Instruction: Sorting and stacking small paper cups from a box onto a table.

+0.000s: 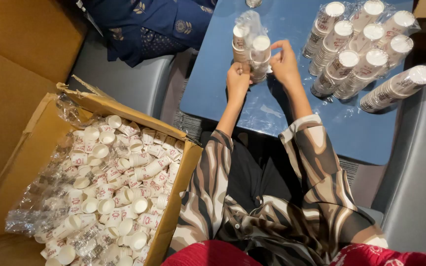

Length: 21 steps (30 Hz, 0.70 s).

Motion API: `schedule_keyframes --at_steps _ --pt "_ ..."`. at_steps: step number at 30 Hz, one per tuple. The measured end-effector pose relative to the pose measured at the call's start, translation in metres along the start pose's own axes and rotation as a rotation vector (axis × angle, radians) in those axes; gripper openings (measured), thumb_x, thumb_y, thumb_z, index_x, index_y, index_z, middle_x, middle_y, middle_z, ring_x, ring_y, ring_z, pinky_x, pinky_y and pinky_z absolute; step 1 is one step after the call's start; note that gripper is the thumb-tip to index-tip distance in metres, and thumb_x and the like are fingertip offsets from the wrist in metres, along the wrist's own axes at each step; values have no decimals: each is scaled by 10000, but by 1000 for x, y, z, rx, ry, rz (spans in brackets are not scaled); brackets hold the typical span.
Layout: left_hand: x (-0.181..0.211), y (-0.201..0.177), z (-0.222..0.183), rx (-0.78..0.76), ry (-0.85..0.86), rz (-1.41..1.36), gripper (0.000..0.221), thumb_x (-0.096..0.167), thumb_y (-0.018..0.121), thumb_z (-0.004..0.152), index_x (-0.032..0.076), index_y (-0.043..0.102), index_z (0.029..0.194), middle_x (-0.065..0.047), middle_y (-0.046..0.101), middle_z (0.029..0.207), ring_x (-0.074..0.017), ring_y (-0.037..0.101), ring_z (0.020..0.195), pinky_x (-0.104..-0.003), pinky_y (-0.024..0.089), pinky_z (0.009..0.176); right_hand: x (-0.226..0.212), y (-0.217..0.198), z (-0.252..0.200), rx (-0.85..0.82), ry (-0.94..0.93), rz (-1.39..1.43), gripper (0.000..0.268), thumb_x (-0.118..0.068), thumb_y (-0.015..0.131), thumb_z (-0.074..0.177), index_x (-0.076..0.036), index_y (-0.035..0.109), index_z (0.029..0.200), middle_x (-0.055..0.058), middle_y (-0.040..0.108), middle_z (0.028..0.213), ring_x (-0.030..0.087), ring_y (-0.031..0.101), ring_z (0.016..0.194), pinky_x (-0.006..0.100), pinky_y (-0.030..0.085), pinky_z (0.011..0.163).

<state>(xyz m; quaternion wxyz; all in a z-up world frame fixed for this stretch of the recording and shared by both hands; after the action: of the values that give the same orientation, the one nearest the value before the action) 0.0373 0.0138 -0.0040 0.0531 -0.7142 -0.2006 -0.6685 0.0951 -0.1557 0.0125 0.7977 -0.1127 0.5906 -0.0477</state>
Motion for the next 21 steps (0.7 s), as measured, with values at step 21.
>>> schedule_keyframes --at_steps 21 --pt "-17 -7 -26 268 506 349 195 210 613 1000 16 613 978 -149 714 790 -286 728 735 -405 555 700 27 22 -39 113 -39 -532 102 -82 640 921 -3 659 983 250 640 1036 481 596 1025 545 474 872"
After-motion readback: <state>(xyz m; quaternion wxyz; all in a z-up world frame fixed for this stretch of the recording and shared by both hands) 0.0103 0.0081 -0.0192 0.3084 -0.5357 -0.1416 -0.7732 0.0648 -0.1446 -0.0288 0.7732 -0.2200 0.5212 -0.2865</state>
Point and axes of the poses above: each hand's wrist, its own z-axis towards the middle knuckle, its own y-axis out of the palm, x = y × z, the point moved 4 cm from there along z, towards the middle knuckle
